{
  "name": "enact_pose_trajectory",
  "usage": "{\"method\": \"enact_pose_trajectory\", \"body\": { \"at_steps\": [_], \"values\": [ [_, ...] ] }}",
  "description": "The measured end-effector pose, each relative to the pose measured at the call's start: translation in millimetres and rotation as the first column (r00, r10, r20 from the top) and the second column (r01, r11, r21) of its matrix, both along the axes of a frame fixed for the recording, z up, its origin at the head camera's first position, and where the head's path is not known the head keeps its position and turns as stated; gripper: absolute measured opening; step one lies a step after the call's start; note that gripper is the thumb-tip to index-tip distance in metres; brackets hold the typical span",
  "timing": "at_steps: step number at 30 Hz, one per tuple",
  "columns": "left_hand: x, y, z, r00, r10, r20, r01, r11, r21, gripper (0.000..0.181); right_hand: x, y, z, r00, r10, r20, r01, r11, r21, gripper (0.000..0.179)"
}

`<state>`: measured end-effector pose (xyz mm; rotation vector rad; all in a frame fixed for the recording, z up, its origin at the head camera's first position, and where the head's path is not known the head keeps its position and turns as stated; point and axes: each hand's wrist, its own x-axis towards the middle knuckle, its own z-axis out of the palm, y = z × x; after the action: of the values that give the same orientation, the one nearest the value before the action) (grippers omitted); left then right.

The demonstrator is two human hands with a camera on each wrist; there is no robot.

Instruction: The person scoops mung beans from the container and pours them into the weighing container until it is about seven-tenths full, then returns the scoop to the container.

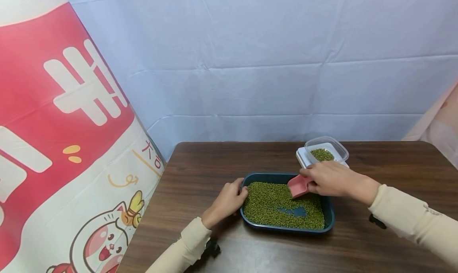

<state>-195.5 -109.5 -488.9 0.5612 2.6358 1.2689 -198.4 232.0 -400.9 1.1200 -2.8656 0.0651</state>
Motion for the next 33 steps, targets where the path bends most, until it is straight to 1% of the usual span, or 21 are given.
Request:
{"method": "enact_pose_trajectory", "body": {
  "at_steps": [8, 15, 20, 33],
  "values": [
    [0.1, -0.4, 0.5, 1.0, -0.005, 0.0, 0.005, 1.0, 0.003, 0.048, -1.4, -5, 0.1, 1.0, 0.001, 0.019, -0.001, 1.0, 0.001, 0.016],
    [0.0, -0.7, 0.4, 1.0, -0.01, 0.006, 0.011, 1.0, -0.002, 0.049, -2.9, -10, -2.1, 1.0, 0.014, 0.009, -0.014, 1.0, -0.008, 0.016],
    [0.3, -0.6, 0.6, 1.0, -0.005, -0.003, 0.005, 1.0, -0.004, 0.049, -3.8, -14, -2.7, 1.0, 0.02, 0.013, -0.02, 1.0, -0.012, 0.015],
    [-0.3, -0.7, 0.0, 1.0, -0.008, -0.007, 0.008, 1.0, 0.0, 0.049, -8.3, -20, -5.8, 0.998, 0.061, 0.028, -0.06, 0.997, -0.047, 0.018]
  ]
}}
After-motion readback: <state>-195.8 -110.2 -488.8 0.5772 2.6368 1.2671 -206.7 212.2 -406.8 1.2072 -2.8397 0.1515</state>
